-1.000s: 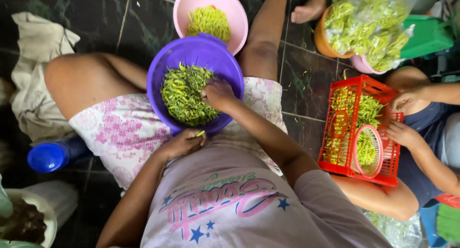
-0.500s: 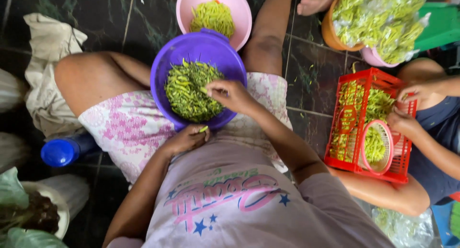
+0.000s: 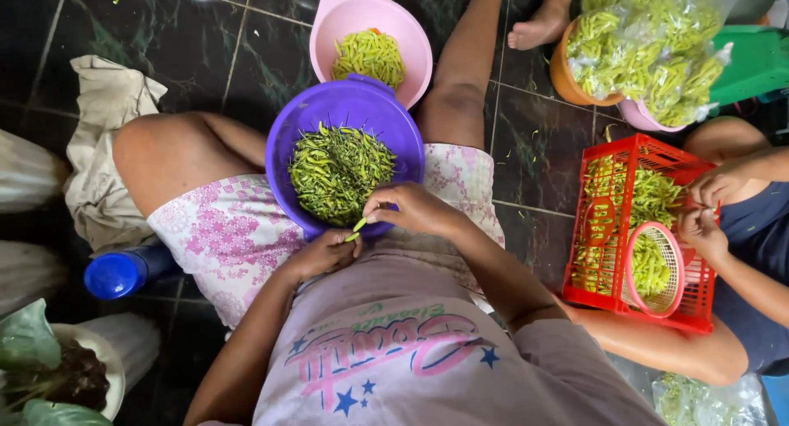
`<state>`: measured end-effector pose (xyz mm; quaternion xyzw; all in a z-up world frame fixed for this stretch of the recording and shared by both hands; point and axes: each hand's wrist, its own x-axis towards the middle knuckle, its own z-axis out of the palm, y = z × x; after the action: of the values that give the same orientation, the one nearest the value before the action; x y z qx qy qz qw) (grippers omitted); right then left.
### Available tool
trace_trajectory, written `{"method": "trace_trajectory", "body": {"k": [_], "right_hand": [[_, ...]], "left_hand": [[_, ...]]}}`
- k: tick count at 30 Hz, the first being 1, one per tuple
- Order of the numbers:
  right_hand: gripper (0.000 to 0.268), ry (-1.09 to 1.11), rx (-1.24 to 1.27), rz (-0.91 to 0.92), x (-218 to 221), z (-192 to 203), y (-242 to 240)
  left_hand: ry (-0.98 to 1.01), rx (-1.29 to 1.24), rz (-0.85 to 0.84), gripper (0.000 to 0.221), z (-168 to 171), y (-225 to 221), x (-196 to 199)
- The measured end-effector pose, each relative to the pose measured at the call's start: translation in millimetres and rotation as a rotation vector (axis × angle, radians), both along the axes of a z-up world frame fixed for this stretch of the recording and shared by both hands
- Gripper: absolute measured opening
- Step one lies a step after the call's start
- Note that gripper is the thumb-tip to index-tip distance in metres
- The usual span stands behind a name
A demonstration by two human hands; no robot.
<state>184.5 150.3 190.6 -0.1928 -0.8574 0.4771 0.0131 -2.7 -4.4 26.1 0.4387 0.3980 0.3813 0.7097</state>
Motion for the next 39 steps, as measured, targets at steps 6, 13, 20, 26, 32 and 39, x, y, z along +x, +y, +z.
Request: {"method": "trace_trajectory", "body": {"k": [6,13,20,26,32,39], "right_hand": [[0.011,-0.067,0.099,0.030,-10,10,-11],[0.010,-0.005,0.187,0.086,-10,-22,-17],[0.007,0.041,0.211,0.039,-12,-48,-20],[0.011,0.059,0.067,0.122,-14,-25,-24],[0.009,0.109,-0.159,0.103,-11,-34,-18],[0.033,0.168,0.277,-0.052,-13,-36,-2]], "left_hand": [[0.002,0.003,0.018,0.022,10,1,0],[-0.017,0.031,0.026,0.023,29,1,0],[0.061,0.044,0.004,0.024,5,1,-3],[0.052,0.120,-0.033,0.023,-5,0,0],[-0.009,0.103,-0.011,0.021,-3,3,1],[0.001,0.121,-0.036,0.023,0,4,0]]}}
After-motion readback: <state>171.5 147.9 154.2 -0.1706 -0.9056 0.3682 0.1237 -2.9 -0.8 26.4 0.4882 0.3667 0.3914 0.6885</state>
